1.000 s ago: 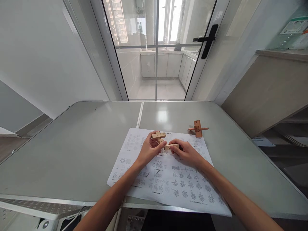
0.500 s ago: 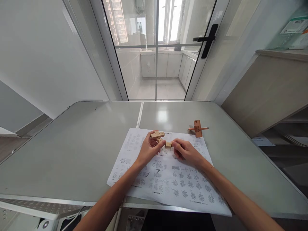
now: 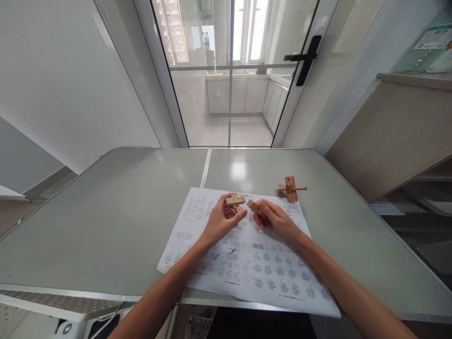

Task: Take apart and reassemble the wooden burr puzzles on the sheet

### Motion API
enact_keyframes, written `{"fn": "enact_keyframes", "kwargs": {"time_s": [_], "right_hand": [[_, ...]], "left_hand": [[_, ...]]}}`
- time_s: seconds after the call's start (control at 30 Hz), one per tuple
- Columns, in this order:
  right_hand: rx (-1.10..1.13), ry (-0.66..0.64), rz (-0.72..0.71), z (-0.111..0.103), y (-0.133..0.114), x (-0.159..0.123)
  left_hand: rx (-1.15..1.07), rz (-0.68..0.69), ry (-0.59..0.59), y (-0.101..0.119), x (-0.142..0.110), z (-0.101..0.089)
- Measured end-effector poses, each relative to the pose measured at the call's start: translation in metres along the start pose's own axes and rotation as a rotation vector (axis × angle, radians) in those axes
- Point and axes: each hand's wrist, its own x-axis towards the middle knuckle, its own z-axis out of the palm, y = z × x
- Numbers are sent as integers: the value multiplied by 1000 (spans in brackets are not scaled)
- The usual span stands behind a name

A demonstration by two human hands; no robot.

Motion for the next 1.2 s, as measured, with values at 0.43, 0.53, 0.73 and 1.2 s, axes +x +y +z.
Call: {"fn": "enact_keyframes", "kwargs": {"time_s": [0.43, 0.53, 0.73, 1.2], "right_hand": [[88, -3, 55, 0, -6, -2], [96, -32, 52, 0, -6, -1], [122, -40, 70, 0, -5, -3], [218, 30, 83, -2, -2, 1]], "left_hand": [[40, 18, -32, 0, -1, 1], [30, 21, -33, -2, -1, 1], [43, 25, -35, -2, 0, 1], [15, 36, -32, -4, 0, 0]]}}
